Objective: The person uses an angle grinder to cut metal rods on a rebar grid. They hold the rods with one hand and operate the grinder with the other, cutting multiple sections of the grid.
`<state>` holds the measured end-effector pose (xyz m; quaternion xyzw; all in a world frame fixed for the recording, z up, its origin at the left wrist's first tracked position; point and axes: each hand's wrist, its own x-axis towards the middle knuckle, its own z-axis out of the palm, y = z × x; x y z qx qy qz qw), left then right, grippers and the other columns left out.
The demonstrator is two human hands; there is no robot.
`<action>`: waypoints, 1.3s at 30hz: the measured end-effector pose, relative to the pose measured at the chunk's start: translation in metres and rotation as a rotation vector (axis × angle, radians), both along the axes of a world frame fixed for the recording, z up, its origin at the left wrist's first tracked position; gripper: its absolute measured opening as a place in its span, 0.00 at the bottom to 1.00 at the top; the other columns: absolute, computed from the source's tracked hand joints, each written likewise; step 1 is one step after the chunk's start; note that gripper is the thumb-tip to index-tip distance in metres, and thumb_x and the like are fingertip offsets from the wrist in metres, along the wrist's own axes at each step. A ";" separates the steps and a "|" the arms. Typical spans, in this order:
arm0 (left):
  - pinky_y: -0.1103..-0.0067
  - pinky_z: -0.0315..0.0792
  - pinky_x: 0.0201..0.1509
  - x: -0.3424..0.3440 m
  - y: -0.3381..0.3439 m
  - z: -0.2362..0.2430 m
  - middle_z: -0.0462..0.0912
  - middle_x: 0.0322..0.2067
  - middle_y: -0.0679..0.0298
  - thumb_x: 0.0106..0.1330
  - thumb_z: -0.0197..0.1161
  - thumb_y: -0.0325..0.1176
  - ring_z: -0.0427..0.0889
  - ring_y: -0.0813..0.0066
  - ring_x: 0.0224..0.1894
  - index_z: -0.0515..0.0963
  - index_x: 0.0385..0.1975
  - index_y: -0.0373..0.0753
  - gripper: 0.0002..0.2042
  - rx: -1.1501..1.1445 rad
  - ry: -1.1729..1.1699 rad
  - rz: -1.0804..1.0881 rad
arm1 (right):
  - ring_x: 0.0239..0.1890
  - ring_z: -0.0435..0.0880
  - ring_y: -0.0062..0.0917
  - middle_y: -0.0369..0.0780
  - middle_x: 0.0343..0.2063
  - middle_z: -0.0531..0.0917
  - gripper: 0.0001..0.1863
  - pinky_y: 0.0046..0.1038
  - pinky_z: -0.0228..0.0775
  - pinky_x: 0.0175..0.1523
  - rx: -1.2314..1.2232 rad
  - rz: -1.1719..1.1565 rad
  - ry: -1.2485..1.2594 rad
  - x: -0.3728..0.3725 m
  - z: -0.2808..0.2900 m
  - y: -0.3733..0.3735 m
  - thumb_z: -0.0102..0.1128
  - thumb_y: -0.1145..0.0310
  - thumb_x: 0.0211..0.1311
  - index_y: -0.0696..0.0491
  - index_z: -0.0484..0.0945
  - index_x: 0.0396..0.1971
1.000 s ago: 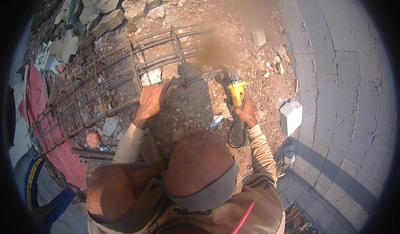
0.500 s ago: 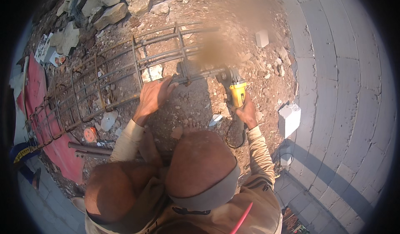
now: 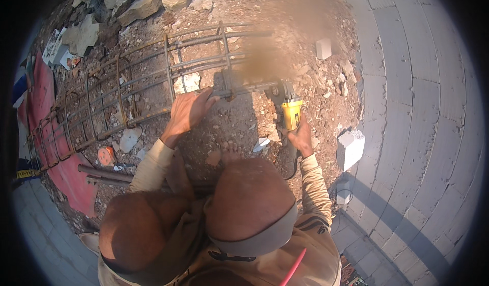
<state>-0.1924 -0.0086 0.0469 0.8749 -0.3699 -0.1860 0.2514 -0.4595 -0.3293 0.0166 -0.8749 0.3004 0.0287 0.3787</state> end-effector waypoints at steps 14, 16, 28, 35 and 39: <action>0.60 0.68 0.24 0.000 0.000 -0.001 0.78 0.16 0.51 0.76 0.61 0.48 0.79 0.51 0.20 0.81 0.43 0.40 0.16 0.009 0.048 0.010 | 0.47 0.85 0.39 0.46 0.45 0.84 0.39 0.39 0.76 0.55 -0.028 0.001 0.020 0.005 0.005 0.003 0.75 0.67 0.43 0.57 0.73 0.61; 0.57 0.70 0.28 0.001 -0.001 0.005 0.79 0.19 0.48 0.76 0.60 0.48 0.81 0.44 0.24 0.79 0.43 0.40 0.16 0.030 0.090 0.024 | 0.47 0.85 0.39 0.46 0.45 0.84 0.39 0.39 0.76 0.55 -0.023 -0.016 0.032 0.005 0.009 0.006 0.75 0.65 0.44 0.57 0.73 0.61; 0.59 0.68 0.23 0.000 -0.002 0.000 0.77 0.17 0.51 0.77 0.60 0.49 0.78 0.49 0.19 0.80 0.42 0.40 0.17 -0.006 0.054 0.026 | 0.48 0.88 0.44 0.50 0.45 0.87 0.36 0.40 0.78 0.56 -0.040 -0.018 0.037 0.002 0.008 0.007 0.72 0.69 0.46 0.56 0.72 0.59; 0.59 0.69 0.26 -0.005 0.004 0.000 0.77 0.17 0.51 0.77 0.58 0.49 0.79 0.49 0.21 0.80 0.43 0.41 0.16 -0.020 0.091 0.023 | 0.47 0.89 0.42 0.50 0.42 0.87 0.35 0.39 0.78 0.55 -0.049 -0.012 0.060 0.015 0.018 0.011 0.72 0.67 0.46 0.57 0.72 0.58; 0.58 0.70 0.27 -0.004 0.001 0.003 0.78 0.18 0.51 0.77 0.58 0.49 0.80 0.48 0.22 0.80 0.43 0.41 0.16 0.011 0.094 0.024 | 0.47 0.89 0.43 0.50 0.44 0.87 0.35 0.39 0.78 0.56 -0.054 0.000 0.056 0.002 0.014 0.008 0.72 0.68 0.46 0.56 0.73 0.58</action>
